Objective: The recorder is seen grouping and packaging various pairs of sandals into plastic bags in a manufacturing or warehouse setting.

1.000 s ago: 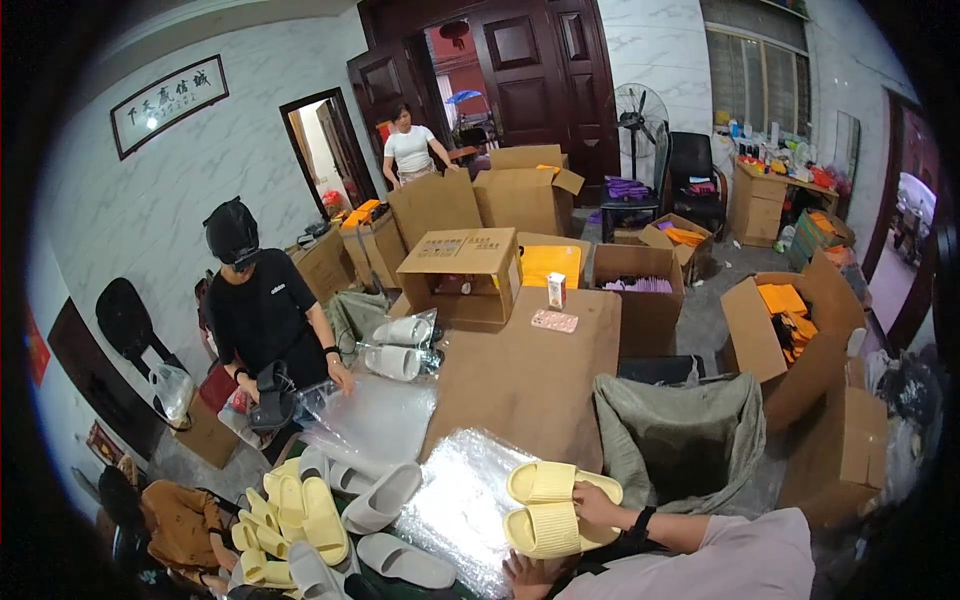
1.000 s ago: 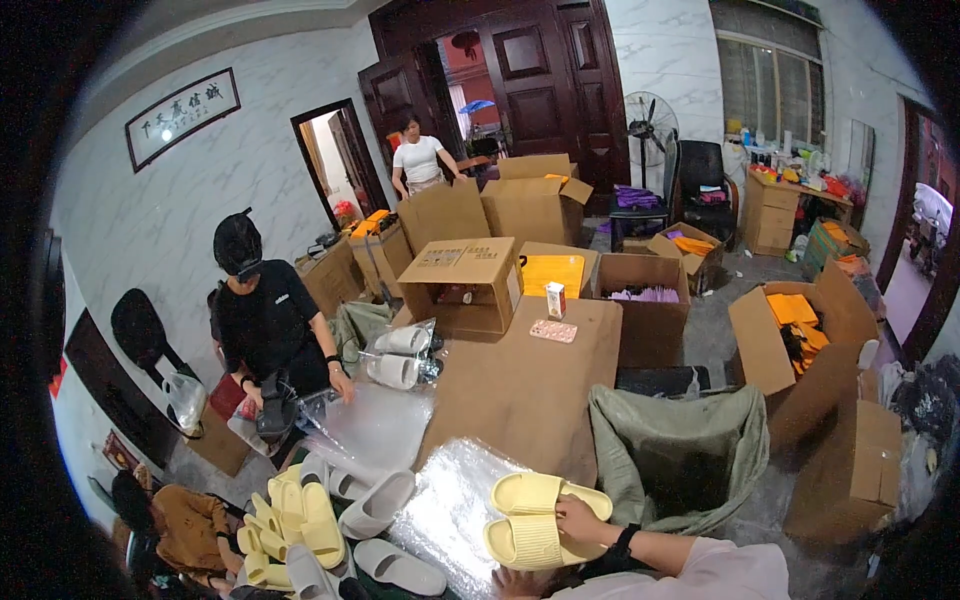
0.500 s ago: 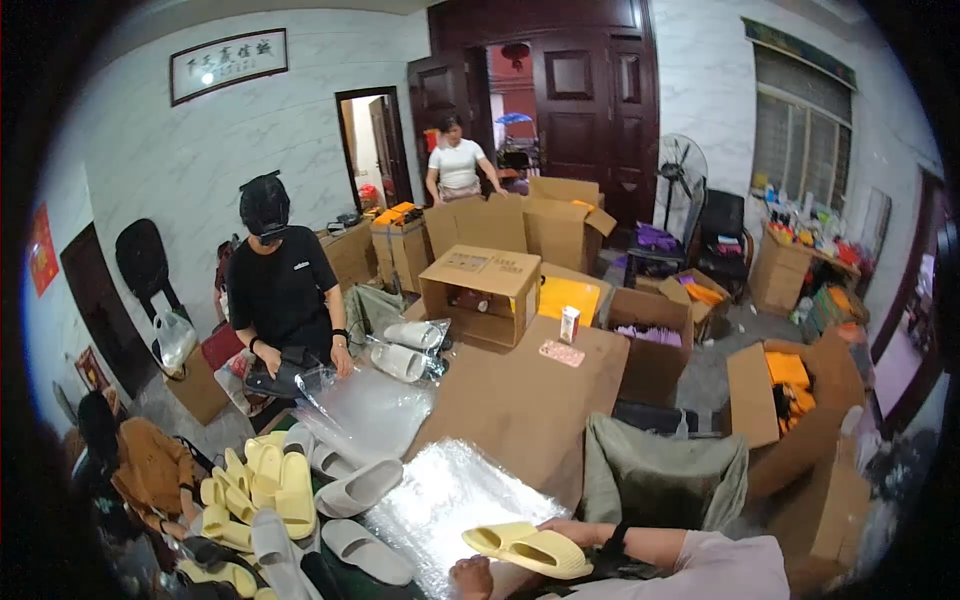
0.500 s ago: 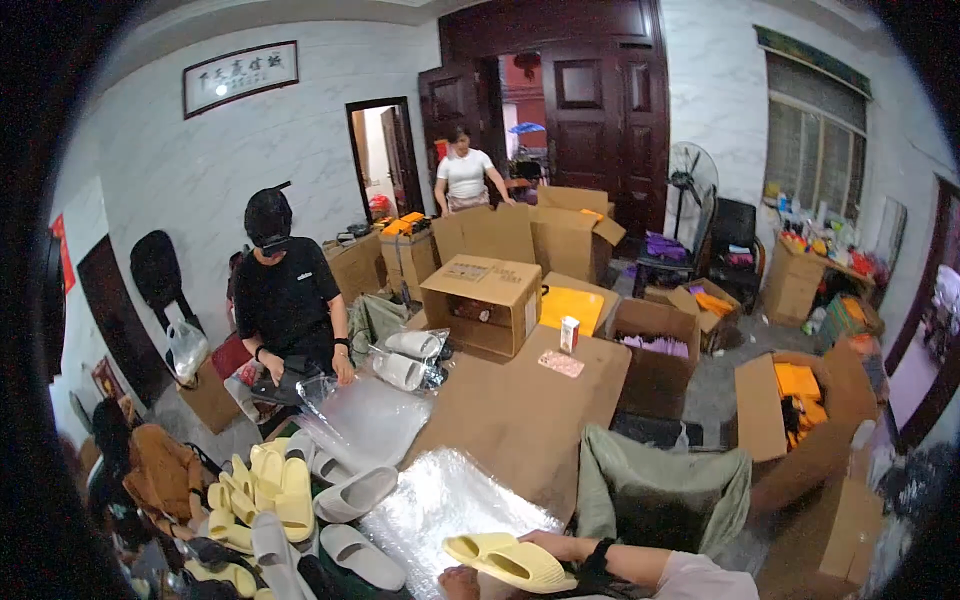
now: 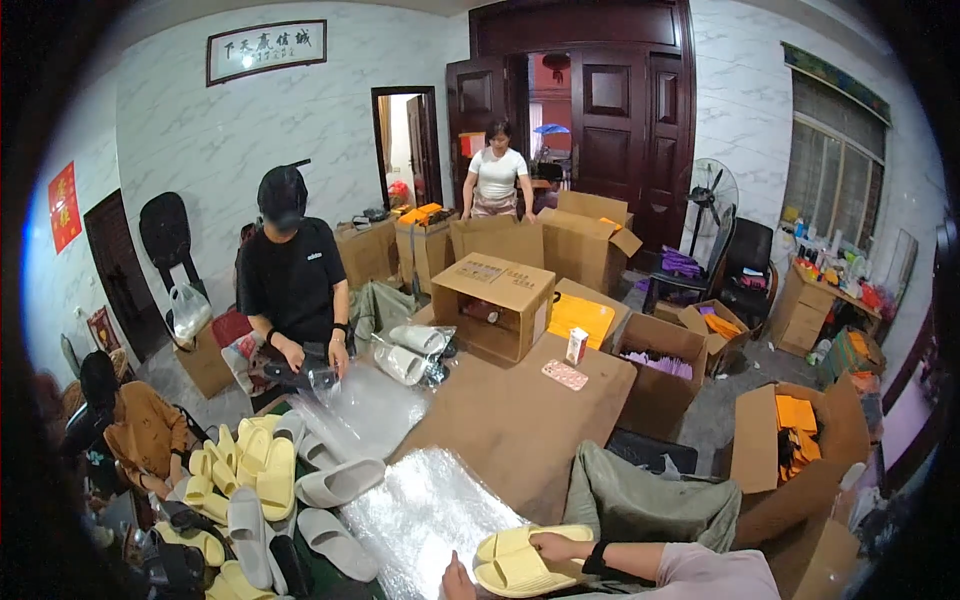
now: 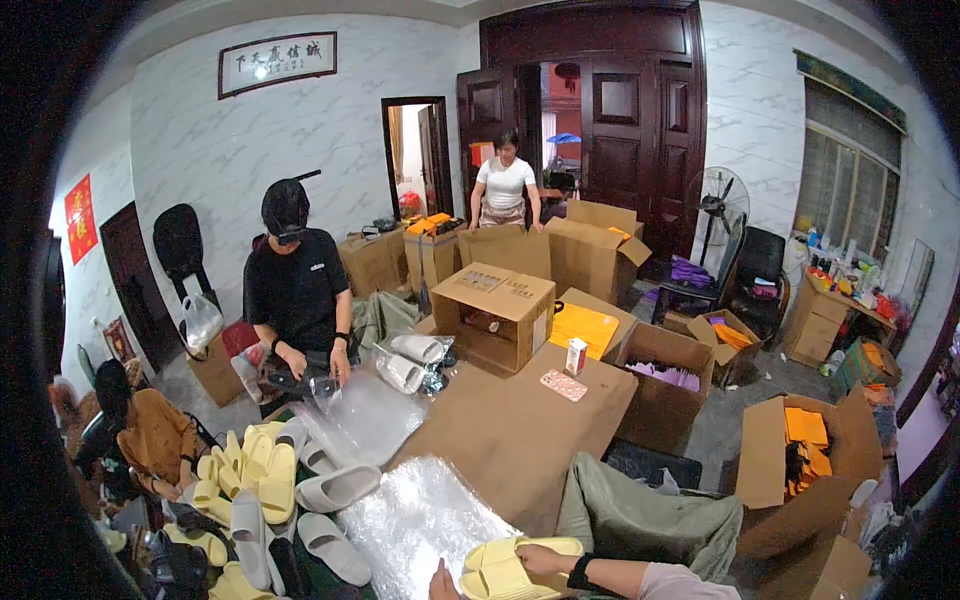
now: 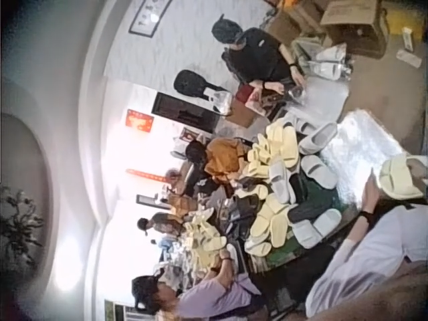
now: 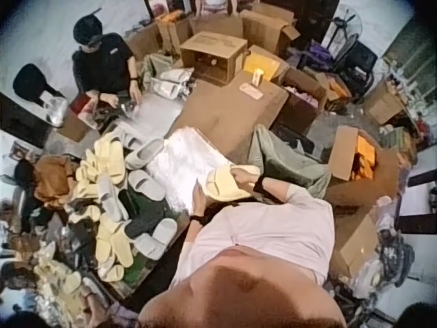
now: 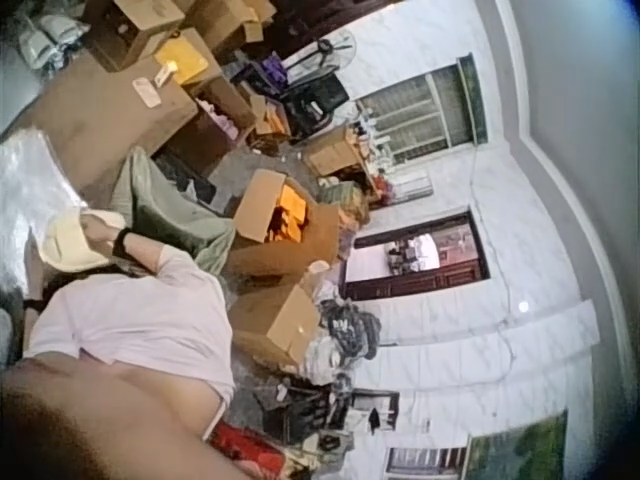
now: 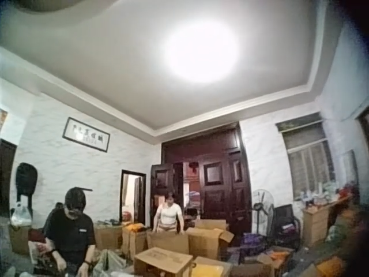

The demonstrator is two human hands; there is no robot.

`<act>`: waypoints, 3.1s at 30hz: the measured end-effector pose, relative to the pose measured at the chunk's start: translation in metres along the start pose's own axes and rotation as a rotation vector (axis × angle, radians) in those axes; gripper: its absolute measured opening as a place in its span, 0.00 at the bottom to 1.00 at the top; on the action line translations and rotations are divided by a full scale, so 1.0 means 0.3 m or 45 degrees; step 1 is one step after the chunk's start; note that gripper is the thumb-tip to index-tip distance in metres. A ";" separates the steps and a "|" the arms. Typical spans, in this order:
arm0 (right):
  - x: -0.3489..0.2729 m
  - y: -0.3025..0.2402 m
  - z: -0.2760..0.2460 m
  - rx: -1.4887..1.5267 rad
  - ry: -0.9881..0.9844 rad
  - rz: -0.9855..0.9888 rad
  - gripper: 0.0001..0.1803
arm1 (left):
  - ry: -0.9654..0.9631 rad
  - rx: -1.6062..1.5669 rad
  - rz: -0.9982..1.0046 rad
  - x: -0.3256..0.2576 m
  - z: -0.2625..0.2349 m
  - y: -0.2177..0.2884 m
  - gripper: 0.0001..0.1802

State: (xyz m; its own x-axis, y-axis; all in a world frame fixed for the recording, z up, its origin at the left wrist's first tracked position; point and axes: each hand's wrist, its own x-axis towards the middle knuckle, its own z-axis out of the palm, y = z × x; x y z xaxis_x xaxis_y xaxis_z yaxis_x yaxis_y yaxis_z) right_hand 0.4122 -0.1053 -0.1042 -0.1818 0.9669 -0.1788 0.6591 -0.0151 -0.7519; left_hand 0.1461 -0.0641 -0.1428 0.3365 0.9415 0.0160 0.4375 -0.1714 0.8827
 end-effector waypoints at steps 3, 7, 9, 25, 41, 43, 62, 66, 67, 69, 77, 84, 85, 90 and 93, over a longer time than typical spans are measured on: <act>-0.010 -0.098 -0.039 -0.333 0.069 0.005 0.09 | -0.071 0.233 -0.113 0.003 -0.024 0.110 0.26; -0.013 -0.221 -0.064 -0.615 0.134 -0.242 0.10 | -0.056 0.615 -0.031 0.023 0.001 0.273 0.25; 0.015 -0.203 -0.038 -0.609 0.214 -0.258 0.09 | 0.006 0.648 -0.085 0.026 -0.001 0.275 0.26; 0.277 -0.355 0.054 0.307 0.286 0.020 0.18 | -0.419 0.188 0.289 0.008 -0.071 0.317 0.24; 0.253 -0.437 0.047 1.113 0.060 0.270 0.28 | -0.382 -0.451 0.289 0.145 -0.237 0.323 0.24; 0.262 -0.473 0.031 0.961 0.372 0.434 0.18 | -0.268 -0.558 0.322 0.130 -0.238 0.291 0.24; 0.497 -0.148 -0.366 0.621 0.887 0.252 0.23 | -0.197 1.042 -0.066 0.042 -0.109 -0.038 0.22; 0.463 -0.173 0.032 -0.362 0.253 -0.085 0.29 | -0.013 0.908 -0.162 0.019 -0.102 -0.011 0.19; 0.475 -0.138 0.112 -0.305 0.042 -0.234 0.29 | -0.078 0.869 -0.176 0.031 -0.115 0.014 0.22; 0.489 -0.196 0.249 -0.468 -0.315 -0.418 0.29 | 0.048 0.864 -0.210 0.017 -0.136 -0.007 0.23; 0.453 -0.319 0.347 -0.907 -0.731 -0.320 0.36 | 0.690 0.920 -0.535 0.062 -0.548 -0.119 0.33; 0.477 -0.366 0.396 -0.942 -0.761 -0.182 0.28 | 0.924 1.131 -0.743 0.138 -1.080 -0.285 0.42; 0.457 -0.383 0.411 -0.914 -0.701 -0.107 0.27 | 0.909 1.136 -0.716 0.148 -1.123 -0.295 0.42; 0.367 -0.415 0.430 -0.666 -0.632 0.132 0.27 | 0.645 0.948 -1.011 0.266 -1.202 -0.292 0.55; 0.328 -0.403 0.477 -0.611 -0.556 0.157 0.30 | 0.690 1.141 -1.017 0.273 -1.198 -0.336 0.53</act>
State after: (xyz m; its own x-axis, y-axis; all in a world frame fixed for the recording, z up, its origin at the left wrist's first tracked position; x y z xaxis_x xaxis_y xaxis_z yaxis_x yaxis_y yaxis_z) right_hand 0.2102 -0.0448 -0.1218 -0.2968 0.7716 -0.5626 0.9277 0.0934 -0.3613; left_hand -0.1702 0.1344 -0.0616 -0.5538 0.8326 0.0085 0.8267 0.5486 0.1250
